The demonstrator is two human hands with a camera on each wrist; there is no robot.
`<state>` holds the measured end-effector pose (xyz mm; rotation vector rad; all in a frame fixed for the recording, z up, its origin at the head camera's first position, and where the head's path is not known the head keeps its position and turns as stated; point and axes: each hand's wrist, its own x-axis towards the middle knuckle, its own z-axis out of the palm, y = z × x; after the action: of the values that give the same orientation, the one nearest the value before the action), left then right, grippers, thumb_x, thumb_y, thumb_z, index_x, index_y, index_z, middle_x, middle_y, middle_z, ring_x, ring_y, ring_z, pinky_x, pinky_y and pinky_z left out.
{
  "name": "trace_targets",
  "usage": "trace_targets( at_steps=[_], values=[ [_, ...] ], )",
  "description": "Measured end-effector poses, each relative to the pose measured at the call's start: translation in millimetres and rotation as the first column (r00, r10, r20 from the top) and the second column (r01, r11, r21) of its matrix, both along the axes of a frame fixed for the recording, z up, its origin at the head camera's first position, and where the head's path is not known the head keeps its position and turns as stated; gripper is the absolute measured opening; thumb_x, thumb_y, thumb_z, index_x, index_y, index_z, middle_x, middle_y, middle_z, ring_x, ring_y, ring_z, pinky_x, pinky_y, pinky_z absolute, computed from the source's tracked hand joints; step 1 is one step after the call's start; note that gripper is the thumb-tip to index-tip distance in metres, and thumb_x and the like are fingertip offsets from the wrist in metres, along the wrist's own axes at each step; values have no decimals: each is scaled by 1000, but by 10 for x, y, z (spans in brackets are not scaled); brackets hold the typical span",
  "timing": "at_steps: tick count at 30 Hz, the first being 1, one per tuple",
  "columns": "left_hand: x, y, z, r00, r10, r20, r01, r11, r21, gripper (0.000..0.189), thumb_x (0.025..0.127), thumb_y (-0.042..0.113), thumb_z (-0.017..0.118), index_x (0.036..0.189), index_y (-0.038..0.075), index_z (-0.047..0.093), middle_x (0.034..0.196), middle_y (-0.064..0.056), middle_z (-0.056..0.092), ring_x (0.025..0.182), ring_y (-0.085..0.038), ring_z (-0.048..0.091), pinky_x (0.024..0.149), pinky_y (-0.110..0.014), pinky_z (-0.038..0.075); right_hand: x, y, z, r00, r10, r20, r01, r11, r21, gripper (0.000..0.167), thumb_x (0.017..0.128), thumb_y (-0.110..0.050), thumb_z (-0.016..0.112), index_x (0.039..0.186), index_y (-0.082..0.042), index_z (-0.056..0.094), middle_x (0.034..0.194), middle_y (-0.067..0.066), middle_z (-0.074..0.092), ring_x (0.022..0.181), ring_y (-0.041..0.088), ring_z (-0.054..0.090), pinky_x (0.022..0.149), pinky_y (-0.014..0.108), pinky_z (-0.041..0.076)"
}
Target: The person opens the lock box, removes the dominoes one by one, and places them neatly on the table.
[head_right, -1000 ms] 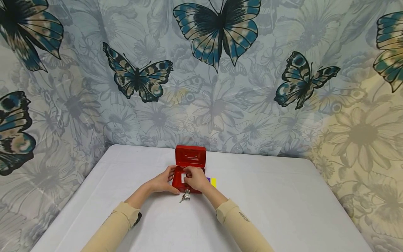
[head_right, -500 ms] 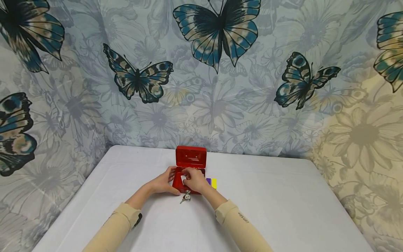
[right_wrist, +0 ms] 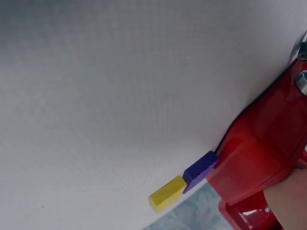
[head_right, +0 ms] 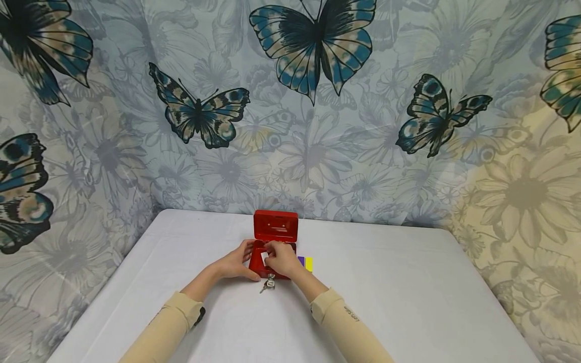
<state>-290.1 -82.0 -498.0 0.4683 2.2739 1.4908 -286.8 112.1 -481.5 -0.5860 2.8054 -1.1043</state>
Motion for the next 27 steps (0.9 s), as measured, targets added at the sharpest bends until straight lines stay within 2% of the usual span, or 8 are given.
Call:
trace_targets(
  at_steps=[15,21,27],
  values=[
    [-13,-9,-7,1000,-14,4,14,1000,17,100,71,7,87,148,2,21,152,-18,30,142,-34,29,116,-45,26,-20,-46,1,997,82,16,-82,996,33,39,83,-7,76,119,3,64,97,9,68,83,19,61,79,36,56],
    [-15,-15,-4,999,-38,-21,38,999,21,99,72,7,86,147,0,21,151,-19,30,141,-33,29,115,-46,26,-54,-63,12,991,135,15,-135,989,55,40,82,-6,76,119,4,63,102,12,68,86,21,63,80,36,57],
    [9,-28,16,997,-65,-46,65,998,-1,99,74,9,85,146,-2,19,152,-23,27,141,-36,27,115,-47,26,-113,-80,13,984,177,27,-179,981,80,39,81,-6,77,117,2,65,101,10,67,82,19,59,78,33,56]
  ],
)
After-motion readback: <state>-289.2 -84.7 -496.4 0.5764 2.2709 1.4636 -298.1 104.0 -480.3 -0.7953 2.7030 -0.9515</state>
